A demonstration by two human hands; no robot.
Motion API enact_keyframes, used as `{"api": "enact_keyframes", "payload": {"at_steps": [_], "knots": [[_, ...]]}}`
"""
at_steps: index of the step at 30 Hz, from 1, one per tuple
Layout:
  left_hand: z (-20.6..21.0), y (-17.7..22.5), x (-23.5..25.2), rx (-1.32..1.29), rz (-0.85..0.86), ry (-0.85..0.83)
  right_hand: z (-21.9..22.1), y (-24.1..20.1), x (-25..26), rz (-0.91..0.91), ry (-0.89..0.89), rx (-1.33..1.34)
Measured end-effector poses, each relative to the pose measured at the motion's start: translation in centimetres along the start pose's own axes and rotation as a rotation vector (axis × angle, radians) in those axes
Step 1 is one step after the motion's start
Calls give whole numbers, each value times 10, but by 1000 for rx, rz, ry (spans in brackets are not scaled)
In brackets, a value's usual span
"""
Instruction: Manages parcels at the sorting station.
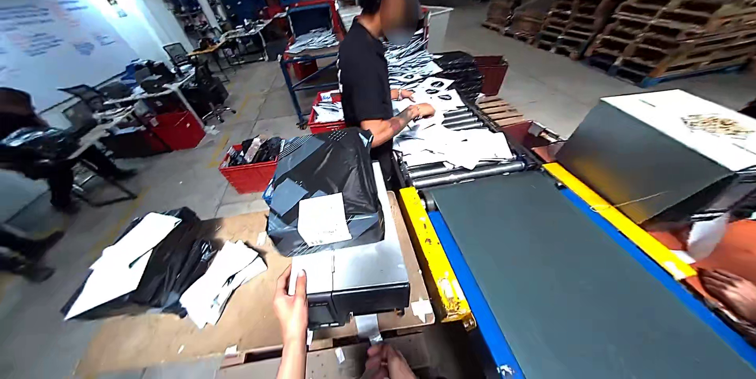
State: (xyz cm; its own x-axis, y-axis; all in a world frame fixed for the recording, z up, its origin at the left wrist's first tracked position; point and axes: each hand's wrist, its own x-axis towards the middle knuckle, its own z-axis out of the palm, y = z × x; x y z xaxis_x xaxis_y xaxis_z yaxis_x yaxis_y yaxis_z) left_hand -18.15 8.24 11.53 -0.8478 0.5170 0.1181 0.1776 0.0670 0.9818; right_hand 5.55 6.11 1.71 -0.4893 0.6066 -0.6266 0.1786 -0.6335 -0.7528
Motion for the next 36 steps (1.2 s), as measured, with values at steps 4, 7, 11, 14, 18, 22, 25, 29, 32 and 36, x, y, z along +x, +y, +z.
{"api": "enact_keyframes", "payload": {"at_steps": [4, 7, 11, 14, 18, 22, 25, 29, 32, 36], "knots": [[-2, -4, 5, 24, 9, -8, 13, -19, 18, -15, 8, 55], [-3, -5, 7, 33, 10, -15, 17, -31, 27, -8, 31, 104], [-6, -12, 13, 27, 9, -12, 22, -38, 40, 55, 103, 131], [-7, -12, 15, 40, 27, -19, 30, -46, 41, 45, 156, 190], [-8, -14, 16, 32, 43, -25, 37, -51, 38, 45, 219, 235], [-8, -15, 17, 3, 55, -27, 38, -51, 36, 16, 278, 216], [-8, -17, 17, 6, 68, -21, 36, -52, 35, 16, 310, 250], [-6, -19, 18, -8, 54, -14, 35, -56, 39, 24, 315, 263], [-5, -20, 17, -12, 32, -18, 35, -63, 43, 57, 354, 277], [-1, -19, 16, -17, 22, -27, 34, -74, 49, 116, 431, 317]]}}
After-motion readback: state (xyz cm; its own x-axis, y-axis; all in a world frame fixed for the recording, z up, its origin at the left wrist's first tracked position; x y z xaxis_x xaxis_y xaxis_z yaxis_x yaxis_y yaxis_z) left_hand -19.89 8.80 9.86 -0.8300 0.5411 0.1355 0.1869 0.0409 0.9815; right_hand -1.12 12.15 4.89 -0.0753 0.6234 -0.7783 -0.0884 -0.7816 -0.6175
